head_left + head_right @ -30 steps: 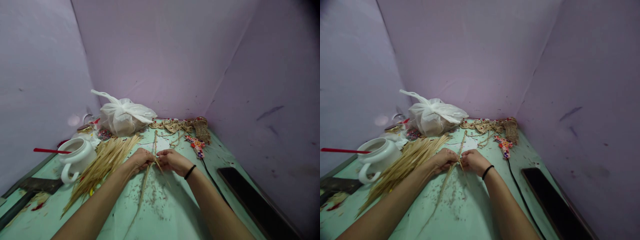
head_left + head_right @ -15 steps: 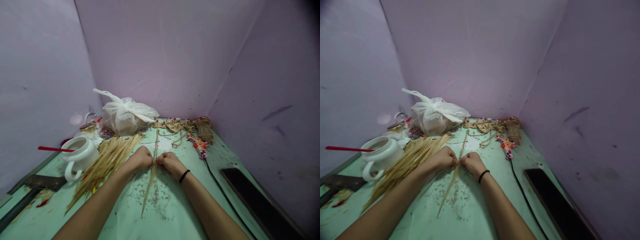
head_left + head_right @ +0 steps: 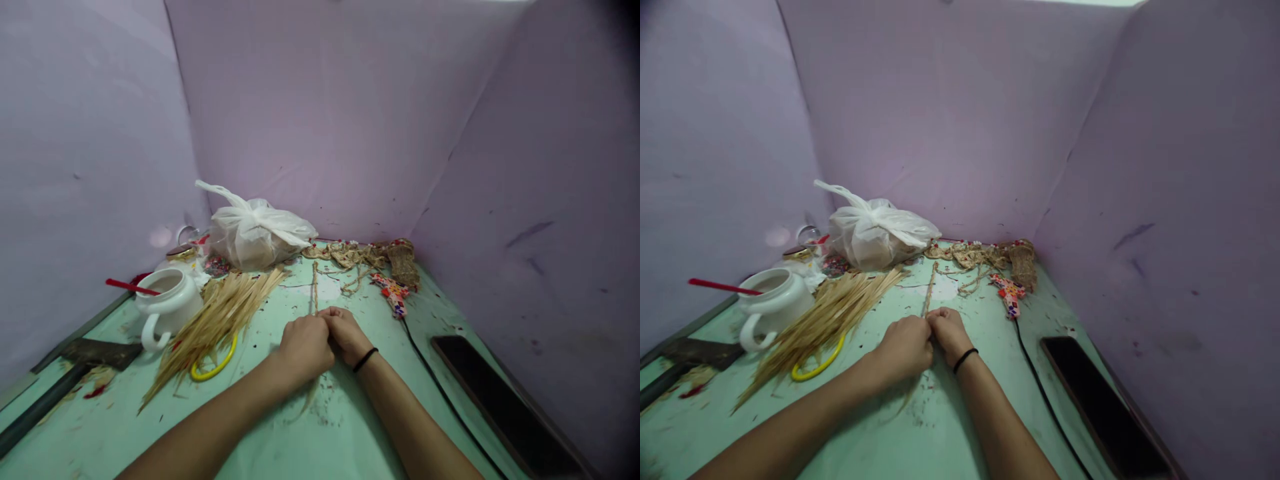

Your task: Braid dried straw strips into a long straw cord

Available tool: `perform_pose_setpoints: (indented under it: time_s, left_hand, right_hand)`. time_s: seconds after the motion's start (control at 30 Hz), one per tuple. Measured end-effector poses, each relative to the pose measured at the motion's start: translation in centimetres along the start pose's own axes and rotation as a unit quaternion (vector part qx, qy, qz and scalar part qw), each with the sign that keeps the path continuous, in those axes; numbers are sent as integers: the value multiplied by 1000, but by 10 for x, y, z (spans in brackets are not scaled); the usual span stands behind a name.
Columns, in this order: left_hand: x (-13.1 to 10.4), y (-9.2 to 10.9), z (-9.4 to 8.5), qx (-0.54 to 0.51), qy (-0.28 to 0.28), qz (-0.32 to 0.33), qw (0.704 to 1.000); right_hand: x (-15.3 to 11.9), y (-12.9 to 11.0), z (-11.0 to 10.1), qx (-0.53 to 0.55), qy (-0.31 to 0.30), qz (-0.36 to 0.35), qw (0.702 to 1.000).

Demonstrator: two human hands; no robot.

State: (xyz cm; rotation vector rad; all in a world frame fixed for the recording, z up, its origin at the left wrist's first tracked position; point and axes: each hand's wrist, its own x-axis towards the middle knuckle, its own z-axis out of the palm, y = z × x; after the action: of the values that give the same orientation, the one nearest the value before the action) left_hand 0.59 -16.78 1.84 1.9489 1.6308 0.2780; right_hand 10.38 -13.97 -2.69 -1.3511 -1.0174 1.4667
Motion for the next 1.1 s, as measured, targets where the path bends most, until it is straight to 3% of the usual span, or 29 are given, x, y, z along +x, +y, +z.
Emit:
perform_pose_setpoints:
  time_s: [0.07, 0.13, 0.2, 0.3, 0.4, 0.53, 0.63, 0.77, 0.9, 1.0, 1.1]
  left_hand:
    - [6, -10, -10, -36, 18, 19, 999]
    - [13, -20, -17, -144, 42, -36, 988]
    - [20, -28, -18, -300, 49, -108, 947]
    - [30, -32, -9, -449, -49, -147, 880]
    - [37, -33, 1, -489, -121, -142, 852]
    - [40, -31, 1, -395, -83, -156, 902]
    - [38, -28, 0, -333, -36, -157, 929]
    - [35, -22, 3, -345, 23, -133, 929]
    - [36, -19, 6, -354, 34, -145, 923]
    - [35, -20, 5, -378, 15, -173, 909]
    - [34, -25, 3, -408, -8, -148, 901]
  right_hand:
    - [1, 0, -4, 0, -21, -3, 1000]
    - [2, 0, -7, -20, -38, 0, 999]
    - [3, -1, -9, -31, -55, 3, 998]
    - [3, -3, -10, -3, -96, -11, 995]
    - [6, -2, -13, -4, -126, -23, 992]
    - [12, 2, -17, -120, -102, -91, 983]
    - [10, 0, -17, -264, -41, -147, 952]
    - [-4, -15, -16, -436, 62, -176, 880]
    - [-18, -23, -9, -478, 66, -127, 867]
    - [-27, -18, 2, -526, 84, -186, 826]
    - [-35, -12, 10, -570, 99, -244, 778]
